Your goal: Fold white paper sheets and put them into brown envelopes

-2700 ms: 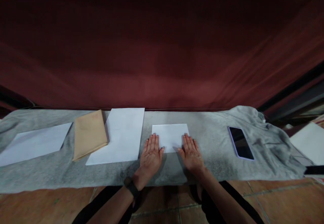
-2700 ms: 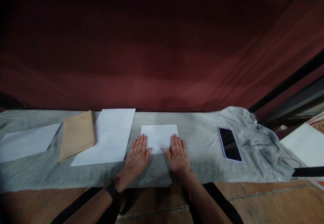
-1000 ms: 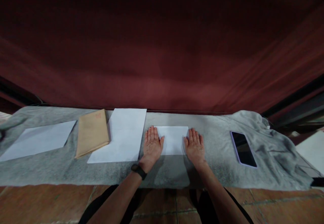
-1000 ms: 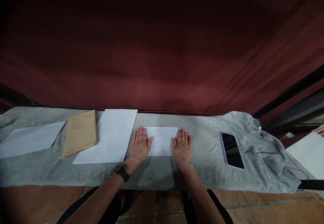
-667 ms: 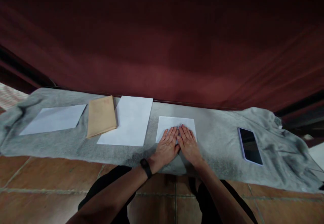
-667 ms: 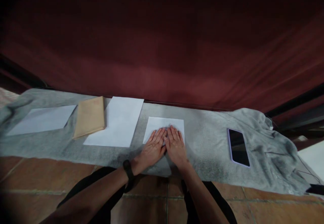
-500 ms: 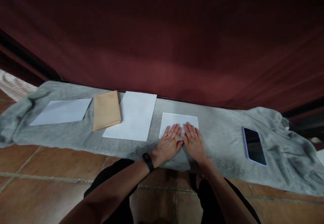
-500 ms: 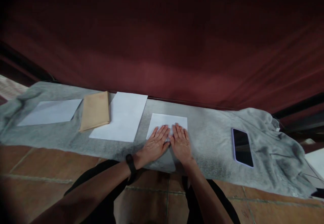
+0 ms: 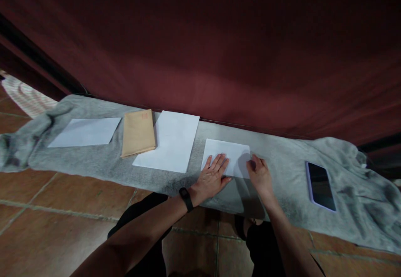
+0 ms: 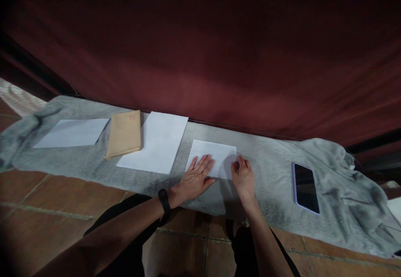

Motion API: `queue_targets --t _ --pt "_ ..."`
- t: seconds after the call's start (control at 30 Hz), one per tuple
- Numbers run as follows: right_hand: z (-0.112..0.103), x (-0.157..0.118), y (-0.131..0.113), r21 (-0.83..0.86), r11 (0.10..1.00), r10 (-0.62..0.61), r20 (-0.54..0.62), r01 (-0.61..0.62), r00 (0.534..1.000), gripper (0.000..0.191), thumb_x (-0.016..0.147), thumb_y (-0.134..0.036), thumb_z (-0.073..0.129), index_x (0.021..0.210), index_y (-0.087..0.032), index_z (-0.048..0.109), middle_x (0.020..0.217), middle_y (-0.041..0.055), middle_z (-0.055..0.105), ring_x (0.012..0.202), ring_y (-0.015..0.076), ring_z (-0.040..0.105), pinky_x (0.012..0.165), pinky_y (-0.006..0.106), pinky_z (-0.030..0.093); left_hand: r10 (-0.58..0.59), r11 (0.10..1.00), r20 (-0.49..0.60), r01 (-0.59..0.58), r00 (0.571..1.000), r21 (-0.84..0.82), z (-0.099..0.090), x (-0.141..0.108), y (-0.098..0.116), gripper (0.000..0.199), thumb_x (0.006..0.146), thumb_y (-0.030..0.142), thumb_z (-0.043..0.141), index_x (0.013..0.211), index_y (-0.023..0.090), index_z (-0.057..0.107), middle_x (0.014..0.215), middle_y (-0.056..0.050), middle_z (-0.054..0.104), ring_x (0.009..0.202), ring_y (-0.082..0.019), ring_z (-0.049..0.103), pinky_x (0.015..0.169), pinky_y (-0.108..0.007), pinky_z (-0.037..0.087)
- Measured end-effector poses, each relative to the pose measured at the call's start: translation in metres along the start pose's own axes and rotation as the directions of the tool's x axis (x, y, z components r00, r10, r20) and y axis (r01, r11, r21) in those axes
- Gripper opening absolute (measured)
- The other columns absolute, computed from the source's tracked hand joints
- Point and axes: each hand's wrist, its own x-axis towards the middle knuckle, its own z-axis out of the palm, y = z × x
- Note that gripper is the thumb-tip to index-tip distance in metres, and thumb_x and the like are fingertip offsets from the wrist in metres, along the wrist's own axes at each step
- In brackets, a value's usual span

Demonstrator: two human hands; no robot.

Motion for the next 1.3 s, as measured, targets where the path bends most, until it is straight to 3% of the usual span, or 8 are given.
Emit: queue_targets --t 0.33,0.43,0.6,0.73,0.83,1.0,1.17,1.3 --pt "-0.011 0.019 -0.017 0.402 0.882 0.175 0.207 -0.247 0.962 0.019 0.087 -0.036 0.055 0.084 -0.020 0.064 0.073 0.0026 0.067 0.067 0.0191 0.062 0.061 0.028 0.044 -0.067 0.996 -0.075 0.062 0.995 -0.070 0.003 0.006 -0.002 0.071 0.103 0.053 0.036 0.159 0.010 0.023 0.164 -0.019 0.030 0.155 -0.029 0.021 0.125 -0.053 0.022" --pt "-0.029 0.025 -0.020 0.594 0.794 0.184 -0.030 -0.130 0.982 0.027 0.092 -0.045 0.052 0.088 -0.020 0.062 0.074 0.0014 0.067 0.067 0.0187 0.060 0.061 0.029 0.047 -0.189 0.961 -0.169 0.147 0.967 -0.236 -0.011 0.020 -0.012 0.067 0.105 0.050 0.032 0.161 0.016 0.017 0.167 -0.017 0.024 0.156 -0.029 0.017 0.125 -0.054 0.023" --pt "-0.063 0.017 -0.027 0.356 0.899 -0.025 -0.542 0.256 0.840 0.018 0.101 -0.035 0.053 0.105 -0.021 0.063 0.101 0.0070 0.073 0.095 0.0217 0.067 0.084 0.036 0.052 -0.430 0.796 -0.393 0.136 0.813 -0.590 -0.044 0.041 -0.038 0.062 0.106 0.047 0.034 0.161 0.023 0.022 0.170 -0.011 0.015 0.157 -0.024 0.015 0.128 -0.047 0.016" --pt "-0.059 -0.008 -0.044 0.159 0.786 -0.537 -0.303 0.597 0.788 0.020 0.102 -0.016 0.047 0.110 -0.022 0.065 0.114 0.0072 0.073 0.108 0.0201 0.066 0.097 0.037 0.051 -0.581 0.614 -0.397 0.063 0.710 -0.786 -0.063 0.043 -0.055 0.053 0.103 0.051 0.041 0.149 0.024 0.047 0.160 -0.009 0.042 0.149 -0.023 0.035 0.125 -0.043 0.024" --pt "-0.046 -0.028 -0.057 0.133 0.731 -0.673 -0.028 0.670 0.740 0.021 0.100 -0.014 0.051 0.109 -0.023 0.068 0.108 0.0060 0.074 0.098 0.0190 0.068 0.091 0.034 0.053 -0.540 0.505 -0.212 0.113 0.814 -0.856 -0.069 0.043 -0.062 0.050 0.099 0.054 0.049 0.130 0.019 0.065 0.135 -0.011 0.066 0.132 -0.028 0.057 0.118 -0.045 0.038" --pt "-0.036 -0.049 -0.063 0.276 0.742 -0.670 0.259 0.611 0.696 0.025 0.100 -0.024 0.055 0.121 -0.026 0.067 0.118 0.0050 0.073 0.109 0.0188 0.066 0.099 0.033 0.051 -0.104 0.725 0.003 0.077 0.995 -0.684 -0.053 0.041 -0.054 0.050 0.098 0.050 0.052 0.139 0.022 0.061 0.153 -0.009 0.052 0.145 -0.026 0.043 0.122 -0.044 0.031" --pt "-0.034 -0.047 -0.050 0.332 0.785 -0.619 0.440 0.522 0.651 0.068 0.090 -0.034 0.068 0.153 -0.025 0.043 0.158 0.0080 0.045 0.148 0.0250 0.037 0.125 0.046 0.025 0.102 0.941 0.247 -0.013 0.964 -0.337 -0.028 0.035 -0.039 0.059 0.101 0.050 0.048 0.154 0.024 0.041 0.167 -0.009 0.025 0.156 -0.025 0.016 0.127 -0.051 0.013" --pt "-0.033 -0.041 -0.042 0.360 0.812 -0.583 0.468 0.459 0.664 0.054 0.094 -0.021 0.061 0.147 -0.027 0.053 0.154 0.0055 0.051 0.144 0.0218 0.044 0.126 0.044 0.026 0.136 0.908 0.301 0.003 0.944 -0.419 -0.035 0.033 -0.044 0.058 0.100 0.052 0.048 0.151 0.025 0.046 0.167 -0.009 0.028 0.156 -0.025 0.019 0.127 -0.049 0.014"
